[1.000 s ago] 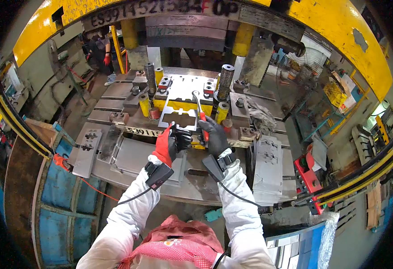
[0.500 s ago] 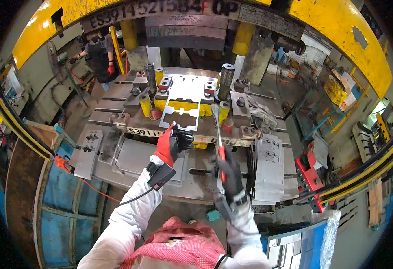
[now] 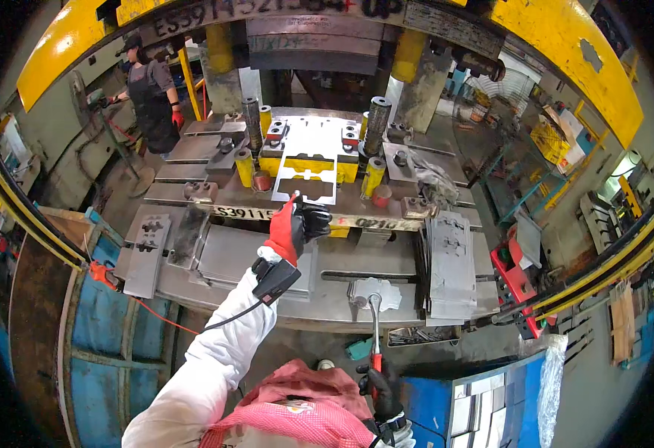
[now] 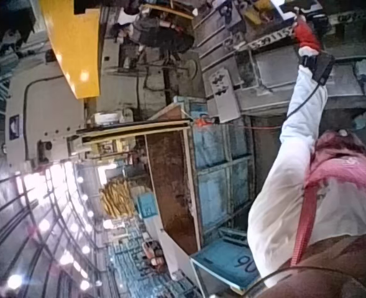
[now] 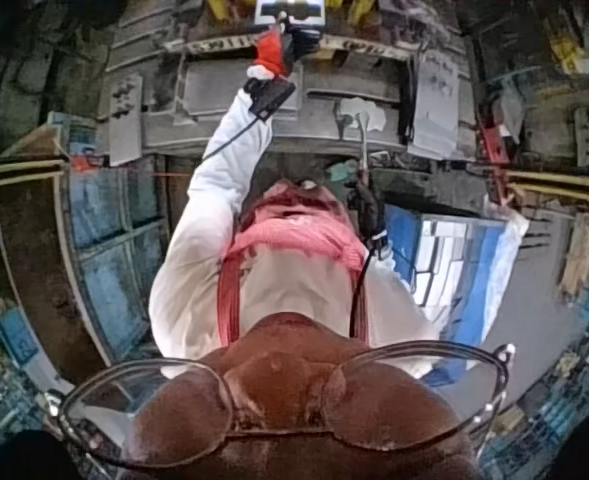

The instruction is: Operating an industrial press machine to shape metal sheets and placing finished parts in a bin.

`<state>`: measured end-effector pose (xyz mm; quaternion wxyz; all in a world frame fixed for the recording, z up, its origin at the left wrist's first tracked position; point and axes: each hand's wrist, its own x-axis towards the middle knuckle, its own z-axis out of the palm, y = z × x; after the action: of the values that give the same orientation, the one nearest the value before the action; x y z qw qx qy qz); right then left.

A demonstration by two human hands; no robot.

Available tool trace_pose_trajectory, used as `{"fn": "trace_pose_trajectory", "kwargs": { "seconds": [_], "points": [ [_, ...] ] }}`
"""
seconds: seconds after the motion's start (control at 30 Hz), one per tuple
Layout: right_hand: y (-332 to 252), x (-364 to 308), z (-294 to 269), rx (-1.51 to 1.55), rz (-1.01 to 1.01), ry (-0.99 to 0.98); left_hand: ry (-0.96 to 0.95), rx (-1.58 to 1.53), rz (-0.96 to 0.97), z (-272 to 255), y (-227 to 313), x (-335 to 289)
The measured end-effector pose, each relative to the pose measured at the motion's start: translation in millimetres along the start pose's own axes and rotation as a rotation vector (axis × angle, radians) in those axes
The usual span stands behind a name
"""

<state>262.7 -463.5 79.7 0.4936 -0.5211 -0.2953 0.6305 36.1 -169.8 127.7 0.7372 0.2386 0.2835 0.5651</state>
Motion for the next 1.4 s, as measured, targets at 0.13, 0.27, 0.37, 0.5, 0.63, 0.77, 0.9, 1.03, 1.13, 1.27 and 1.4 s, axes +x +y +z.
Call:
{"fn": "trace_pose_trajectory", "kwargs": {
  "seconds": [0.13, 0.27, 0.37, 0.5, 0.63, 0.77, 0.9, 1.03, 1.13, 1.27, 1.4],
  "points": [
    [2.5, -11.5, 7.0, 0.010, -0.006, 0.055, 0.013, 0.000, 0.008, 1.6, 0.0, -0.8],
    [8.8, -20.3, 5.7, 0.025, 0.003, 0.094, 0.053, 0.012, 0.053, -15.3, -6.1, 10.4],
    [13.0, -23.7, 4.7, 0.075, -0.015, 0.115, 0.055, 0.004, 0.021, -9.6, -4.8, 8.9],
    [12.5, -25.2, 6.9, 0.135, -0.022, 0.121, -0.027, -0.011, -0.020, 2.8, 3.1, -2.0],
    [6.1, -24.3, 7.4, 0.112, -0.033, 0.111, -0.024, -0.011, -0.007, 6.9, 6.6, -7.5],
    [8.4, -20.8, 3.0, 0.113, -0.043, 0.135, -0.030, 0.009, 0.015, 3.5, 4.6, -5.9],
    [4.3, -17.6, 0.1, 0.071, -0.034, 0.093, -0.014, 0.021, 0.012, 1.0, 4.4, -3.5],
    [10.0, -14.5, -6.4, 0.081, -0.023, 0.105, -0.052, 0.002, 0.010, -4.3, 1.3, 1.1],
    [5.2, -14.3, -3.9, 0.068, -0.014, 0.096, 0.018, 0.018, 0.042, 0.1, 0.6, -1.1],
    [8.1, -16.5, -7.8, 0.056, -0.027, 0.087, 0.039, 0.113, 0.100, 2.7, -0.4, -6.0],
    [4.2, -22.1, -3.3, 0.026, -0.046, 0.088, 0.060, 0.102, 0.110, 6.6, -0.8, -8.3]
  ]
}}
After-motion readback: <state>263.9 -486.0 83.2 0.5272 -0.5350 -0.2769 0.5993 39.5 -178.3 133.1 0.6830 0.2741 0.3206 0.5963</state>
